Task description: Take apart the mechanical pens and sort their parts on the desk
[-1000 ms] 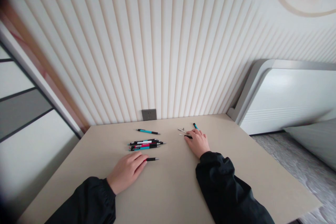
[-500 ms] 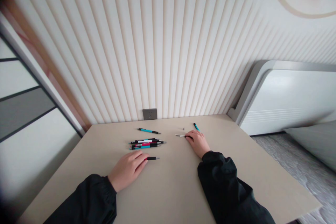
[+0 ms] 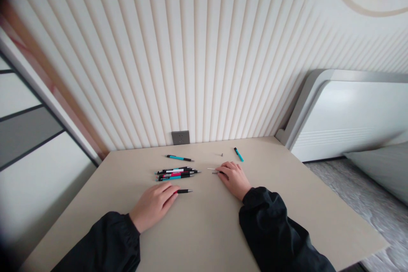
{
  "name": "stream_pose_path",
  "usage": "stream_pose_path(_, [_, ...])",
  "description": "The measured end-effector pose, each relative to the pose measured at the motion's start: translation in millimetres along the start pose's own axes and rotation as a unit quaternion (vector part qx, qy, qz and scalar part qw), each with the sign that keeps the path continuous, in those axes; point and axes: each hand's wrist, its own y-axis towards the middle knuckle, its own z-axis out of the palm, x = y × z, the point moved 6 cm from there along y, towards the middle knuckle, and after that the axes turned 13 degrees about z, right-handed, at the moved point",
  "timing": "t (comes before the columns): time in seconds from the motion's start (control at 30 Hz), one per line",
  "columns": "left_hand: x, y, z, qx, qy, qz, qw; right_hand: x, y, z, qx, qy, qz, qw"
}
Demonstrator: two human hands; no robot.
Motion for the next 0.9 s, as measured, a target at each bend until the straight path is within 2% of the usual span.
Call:
stream_pose_path(0.27, [-1.2, 1.5, -1.9, 0.008, 0.006, -0.001, 1.000, 12.5, 0.7, 2.1, -0.001, -0.005, -0.034, 0.999])
stream_pose_path(0.43, [-2.3, 1.3, -2.6, 0.000, 0.011, 0.004, 1.000, 16.0, 1.4, -4.4, -0.011, 0.030, -0.046, 0.998])
stream_pose_path(0.53, [-2.4, 0.7, -2.4, -0.003, 0.012, 0.007, 1.000, -4.4, 4.9, -19.4, -0.072, 0.083, 0.023, 0.994])
stream_pose_path(0.6, [-2.0, 0.4, -1.9, -0.002, 0.011, 0.008, 1.000, -28.0, 5.1, -30.3, -0.118, 0.112, 0.085, 0.983])
stream_pose_path(0.67, [-1.2, 0.3, -1.7, -0.004, 0.012, 0.007, 1.000, -51.5, 3.7, -36.7, -0.135, 0.115, 0.122, 0.977])
stream_pose_path(0.8, [-0.9, 0.6, -1.5, -0.005, 0.011, 0.010, 1.000, -84.8, 1.1, -37.9, -0.106, 0.073, 0.146, 0.981])
stream_pose_path(0.9, [-0.8, 0.7, -0.8, 0.001, 0.009, 0.006, 1.000, -87.3, 3.0, -33.6, -0.063, 0.039, 0.126, 0.989])
